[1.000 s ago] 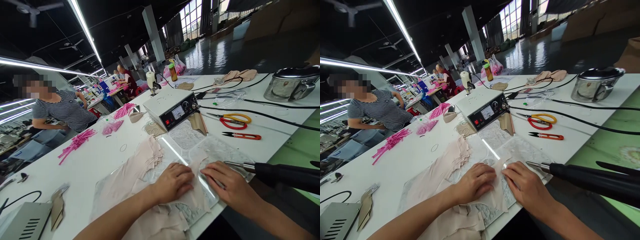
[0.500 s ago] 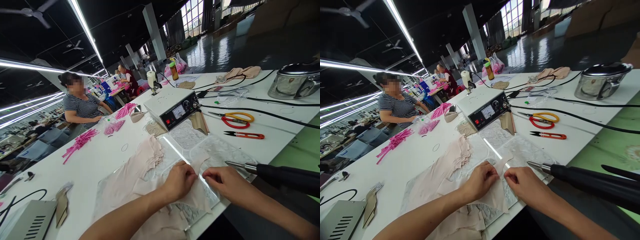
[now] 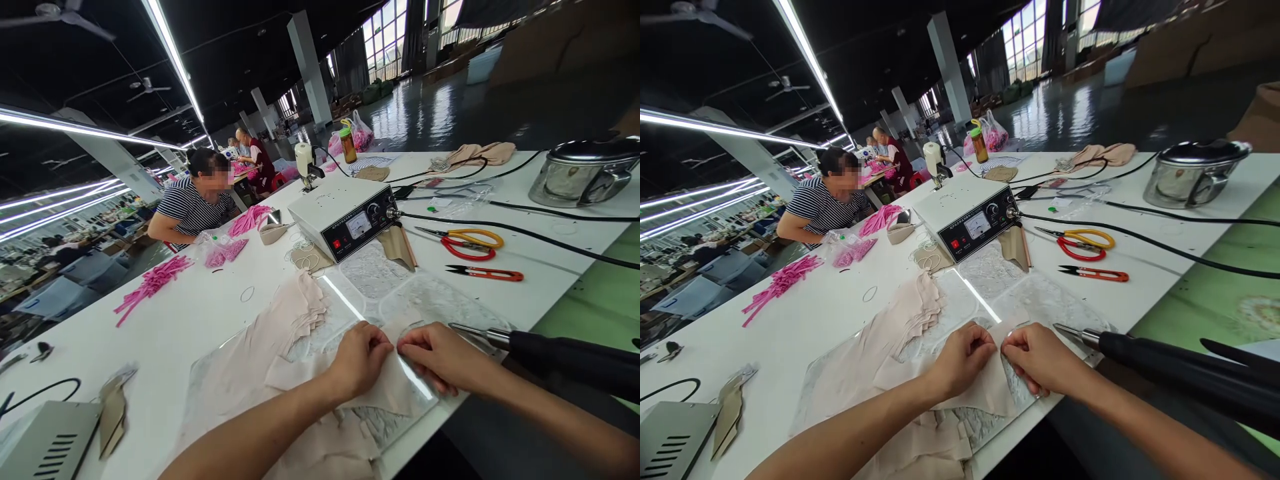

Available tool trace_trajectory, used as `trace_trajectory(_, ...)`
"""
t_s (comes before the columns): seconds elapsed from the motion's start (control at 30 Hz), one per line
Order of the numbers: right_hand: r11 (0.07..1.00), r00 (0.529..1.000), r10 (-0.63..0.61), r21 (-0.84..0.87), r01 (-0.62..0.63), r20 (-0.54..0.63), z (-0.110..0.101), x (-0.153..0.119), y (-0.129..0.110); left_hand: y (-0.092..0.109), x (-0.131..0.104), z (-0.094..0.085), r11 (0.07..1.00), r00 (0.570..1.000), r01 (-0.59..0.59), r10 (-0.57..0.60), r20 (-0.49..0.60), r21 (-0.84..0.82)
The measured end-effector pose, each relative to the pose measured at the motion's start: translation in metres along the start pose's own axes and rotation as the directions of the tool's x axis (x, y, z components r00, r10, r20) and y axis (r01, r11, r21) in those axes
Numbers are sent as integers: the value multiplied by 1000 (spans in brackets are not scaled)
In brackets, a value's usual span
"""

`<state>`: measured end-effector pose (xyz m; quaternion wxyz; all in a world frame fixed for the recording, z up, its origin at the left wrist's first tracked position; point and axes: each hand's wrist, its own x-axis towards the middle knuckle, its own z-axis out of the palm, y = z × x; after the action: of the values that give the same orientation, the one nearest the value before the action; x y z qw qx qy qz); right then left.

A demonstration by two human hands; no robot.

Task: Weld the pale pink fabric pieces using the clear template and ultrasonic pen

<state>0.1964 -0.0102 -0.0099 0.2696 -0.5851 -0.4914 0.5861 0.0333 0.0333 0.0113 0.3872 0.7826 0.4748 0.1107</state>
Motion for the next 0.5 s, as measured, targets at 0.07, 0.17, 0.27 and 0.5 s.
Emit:
trace_trajectory(0.07, 998, 999, 28, 62, -29, 19, 0, 2, -4, -1, -1, 0, 1000, 1000, 6, -6, -9, -28)
trace_trajectory(0.17, 993, 999, 35, 115, -38, 27, 0, 6, -9, -3, -2, 1, 998, 1000, -4, 3, -22, -63)
trace_trajectory(0.27, 991, 999, 41, 128, -45, 36, 1, 10, -10, -5, -2, 2, 997, 1000, -15, 13, -28, -79)
trace_trajectory(0.5, 988, 998, 50, 142, -54, 30, 4, 12, -9, -6, -3, 2, 994, 999, -29, 26, -27, -102)
